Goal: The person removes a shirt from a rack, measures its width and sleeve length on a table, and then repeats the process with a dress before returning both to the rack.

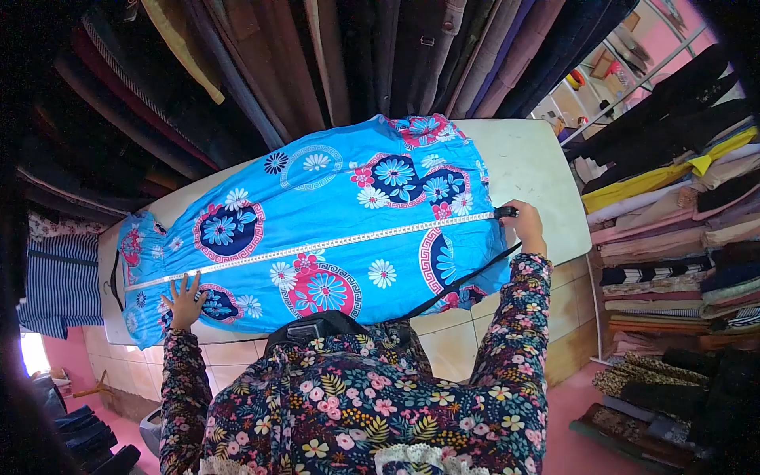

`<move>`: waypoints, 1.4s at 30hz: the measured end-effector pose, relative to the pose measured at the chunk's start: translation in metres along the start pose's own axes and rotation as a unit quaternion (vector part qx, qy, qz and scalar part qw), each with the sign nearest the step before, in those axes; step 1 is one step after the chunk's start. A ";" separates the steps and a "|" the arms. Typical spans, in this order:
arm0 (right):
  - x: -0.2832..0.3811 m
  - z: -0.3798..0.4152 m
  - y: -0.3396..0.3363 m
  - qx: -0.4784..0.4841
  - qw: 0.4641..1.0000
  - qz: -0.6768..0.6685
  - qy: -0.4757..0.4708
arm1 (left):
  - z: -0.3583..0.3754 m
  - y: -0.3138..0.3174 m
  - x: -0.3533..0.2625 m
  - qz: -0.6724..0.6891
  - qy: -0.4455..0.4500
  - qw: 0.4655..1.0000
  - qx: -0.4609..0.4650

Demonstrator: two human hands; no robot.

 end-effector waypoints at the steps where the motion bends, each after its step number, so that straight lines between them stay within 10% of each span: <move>1: -0.001 -0.002 -0.003 -0.002 1.000 0.009 -0.001 | 0.000 0.000 0.000 -0.001 0.002 1.000 -0.002; 42: -0.023 -0.014 -0.008 0.048 0.998 -0.046 -0.015 | -0.003 0.007 0.002 0.030 -0.013 0.999 0.007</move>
Point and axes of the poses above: each hand's wrist, its own z-axis away from the middle knuckle, its own y-axis out of the palm, x = y × z, the point moved 7 cm from there along -z, towards the middle knuckle, and after that the axes turned 4 degrees about -z, right-handed, at the moved point
